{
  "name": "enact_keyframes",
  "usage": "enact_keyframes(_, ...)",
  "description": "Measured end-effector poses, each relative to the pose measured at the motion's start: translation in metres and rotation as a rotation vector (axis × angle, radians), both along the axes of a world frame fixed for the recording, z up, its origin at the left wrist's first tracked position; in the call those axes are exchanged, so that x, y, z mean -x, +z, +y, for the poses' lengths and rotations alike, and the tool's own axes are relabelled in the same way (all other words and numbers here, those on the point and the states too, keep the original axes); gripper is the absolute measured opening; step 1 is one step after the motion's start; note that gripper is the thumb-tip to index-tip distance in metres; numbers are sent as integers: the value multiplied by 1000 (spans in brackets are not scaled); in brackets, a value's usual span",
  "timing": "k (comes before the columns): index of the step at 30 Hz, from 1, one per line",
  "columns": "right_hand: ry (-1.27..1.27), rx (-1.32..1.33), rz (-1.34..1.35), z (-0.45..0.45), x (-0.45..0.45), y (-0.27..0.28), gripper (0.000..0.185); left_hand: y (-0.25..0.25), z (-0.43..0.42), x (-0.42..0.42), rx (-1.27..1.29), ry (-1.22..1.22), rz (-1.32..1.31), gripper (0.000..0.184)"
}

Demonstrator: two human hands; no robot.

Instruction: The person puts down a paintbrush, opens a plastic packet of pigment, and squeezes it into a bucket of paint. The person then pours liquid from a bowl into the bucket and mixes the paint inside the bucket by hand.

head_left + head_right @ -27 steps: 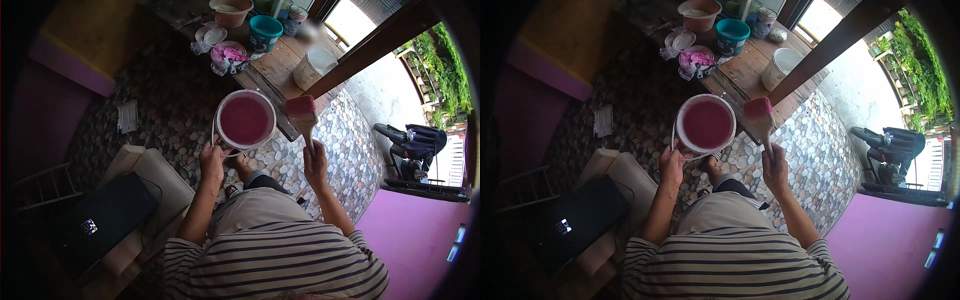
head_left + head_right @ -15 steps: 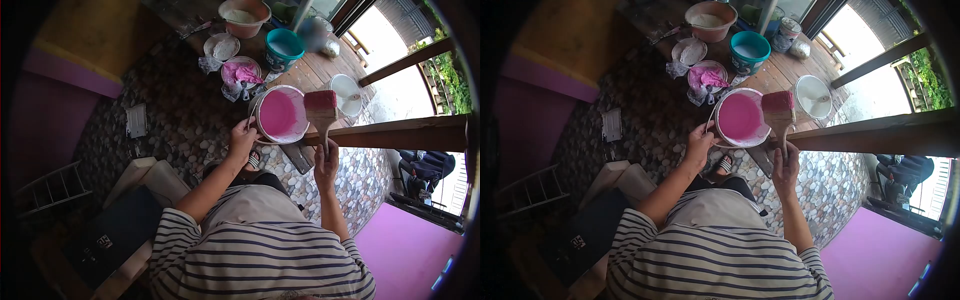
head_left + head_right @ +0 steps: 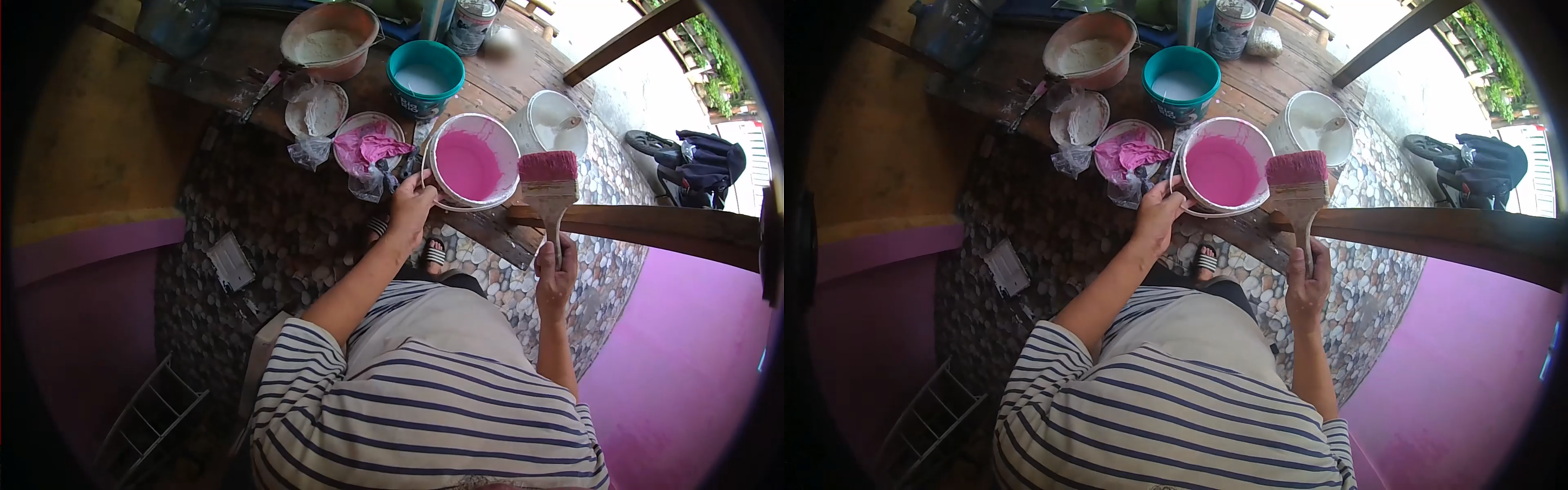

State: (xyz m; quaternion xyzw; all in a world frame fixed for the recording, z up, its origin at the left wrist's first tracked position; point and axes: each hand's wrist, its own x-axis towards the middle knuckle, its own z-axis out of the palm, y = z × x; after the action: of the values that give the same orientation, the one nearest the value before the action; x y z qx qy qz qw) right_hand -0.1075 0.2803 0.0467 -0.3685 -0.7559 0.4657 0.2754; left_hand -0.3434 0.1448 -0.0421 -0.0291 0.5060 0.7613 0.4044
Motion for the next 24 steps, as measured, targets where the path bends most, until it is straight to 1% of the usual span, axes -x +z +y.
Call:
enact_keyframes(2,-92,228,66,-16,12,16,27,-2,-6,8,6,-105,15,41)
enact_keyframes(4,-129,205,76,-28,23,19,25,-1,-15,18,9,-200,36,41)
enact_keyframes(6,-123,271,133,-40,37,27,26,-4,-21,23,75,-246,-10,43)
enact_keyframes(7,-161,256,127,-46,45,28,26,-12,-24,26,80,-248,75,44)
enact_keyframes(8,-187,252,126,-50,53,29,26,-17,-27,28,76,-273,72,44)
enact_keyframes(10,-130,265,161,-57,65,31,26,-8,-36,33,302,-217,601,42)
enact_keyframes(11,-97,296,162,-60,71,31,30,-2,-41,38,228,-237,613,34)
enact_keyframes(12,-108,296,160,-65,81,33,30,15,-43,45,226,-247,611,34)
enact_keyframes(14,-86,345,219,-74,105,37,38,48,-48,59,33,-531,259,27)
enact_keyframes(15,-48,351,213,-78,116,36,47,53,-48,62,-37,-585,280,30)
enact_keyframes(16,-56,348,214,-81,128,36,47,61,-48,66,-58,-715,298,35)
enact_keyframes(18,42,404,264,-86,152,36,52,71,-46,69,-149,-802,225,39)
enact_keyframes(19,74,398,247,-88,160,29,58,71,-46,71,-150,-807,223,39)
enact_keyframes(21,92,430,230,-100,186,38,58,71,-46,79,-210,-792,131,42)
enact_keyframes(22,114,462,212,-103,196,41,59,74,-48,84,-212,-790,134,42)
enact_keyframes(23,161,441,75,-103,198,36,62,77,-49,90,-232,-727,84,42)
enact_keyframes(24,167,438,75,-106,206,26,62,80,-49,96,-252,-662,33,42)
